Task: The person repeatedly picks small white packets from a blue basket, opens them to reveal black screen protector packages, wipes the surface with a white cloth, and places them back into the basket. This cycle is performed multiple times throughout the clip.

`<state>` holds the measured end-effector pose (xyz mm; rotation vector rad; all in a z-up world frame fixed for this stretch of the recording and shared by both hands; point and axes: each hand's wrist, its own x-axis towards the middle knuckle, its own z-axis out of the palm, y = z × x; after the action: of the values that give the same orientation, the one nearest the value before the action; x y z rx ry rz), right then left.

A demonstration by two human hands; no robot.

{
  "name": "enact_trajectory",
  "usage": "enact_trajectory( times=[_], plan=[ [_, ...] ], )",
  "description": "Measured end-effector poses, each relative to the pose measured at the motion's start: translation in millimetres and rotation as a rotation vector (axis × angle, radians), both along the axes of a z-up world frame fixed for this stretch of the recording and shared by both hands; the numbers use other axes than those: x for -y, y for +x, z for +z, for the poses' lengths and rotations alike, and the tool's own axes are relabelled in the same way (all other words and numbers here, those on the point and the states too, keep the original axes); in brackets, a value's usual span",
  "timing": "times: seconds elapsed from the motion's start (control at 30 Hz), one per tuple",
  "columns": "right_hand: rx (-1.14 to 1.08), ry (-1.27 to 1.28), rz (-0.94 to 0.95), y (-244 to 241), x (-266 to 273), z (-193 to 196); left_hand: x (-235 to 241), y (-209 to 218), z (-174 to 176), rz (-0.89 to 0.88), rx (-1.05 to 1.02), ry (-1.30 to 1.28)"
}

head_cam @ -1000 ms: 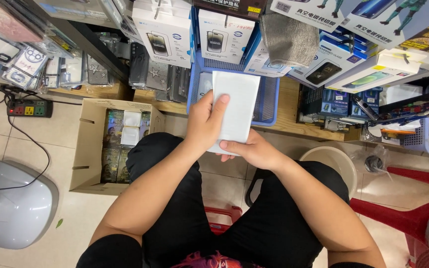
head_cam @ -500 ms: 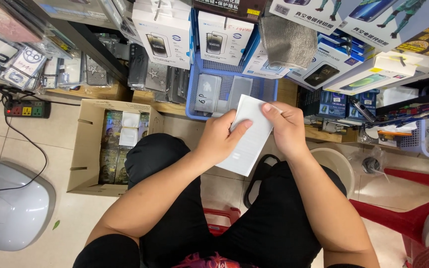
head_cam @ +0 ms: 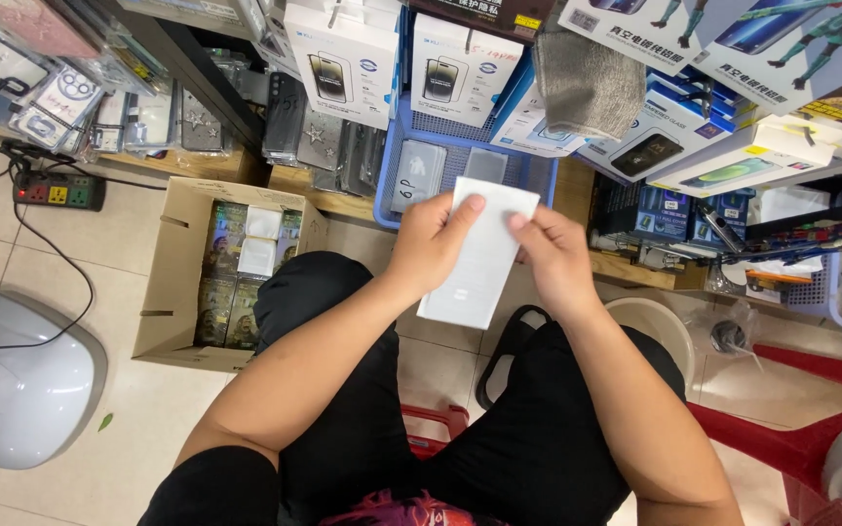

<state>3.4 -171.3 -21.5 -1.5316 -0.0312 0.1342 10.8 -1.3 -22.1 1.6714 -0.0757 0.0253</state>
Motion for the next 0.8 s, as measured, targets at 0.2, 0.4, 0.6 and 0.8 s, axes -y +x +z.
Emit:
enact_trajectory(
  times=[0.2,0.4,0.6,0.8],
  plan=[
    [-0.193,0.005,0.254,3,-19,-21,-22,55,-5,0.18,0.042,-0.105],
    [-0.319,-0.27,0.144,64,-4,-89,-32,56,7,0.324,0.166,0.162],
    [-0.43,-0.616,0.137,138,14,-214,14,-1,-12,-0.338,0.024,0.482],
    [-0.47,-0.409,0.003,167,-37,-254,31,-22,-25,-0.609,0.029,0.812]
  ],
)
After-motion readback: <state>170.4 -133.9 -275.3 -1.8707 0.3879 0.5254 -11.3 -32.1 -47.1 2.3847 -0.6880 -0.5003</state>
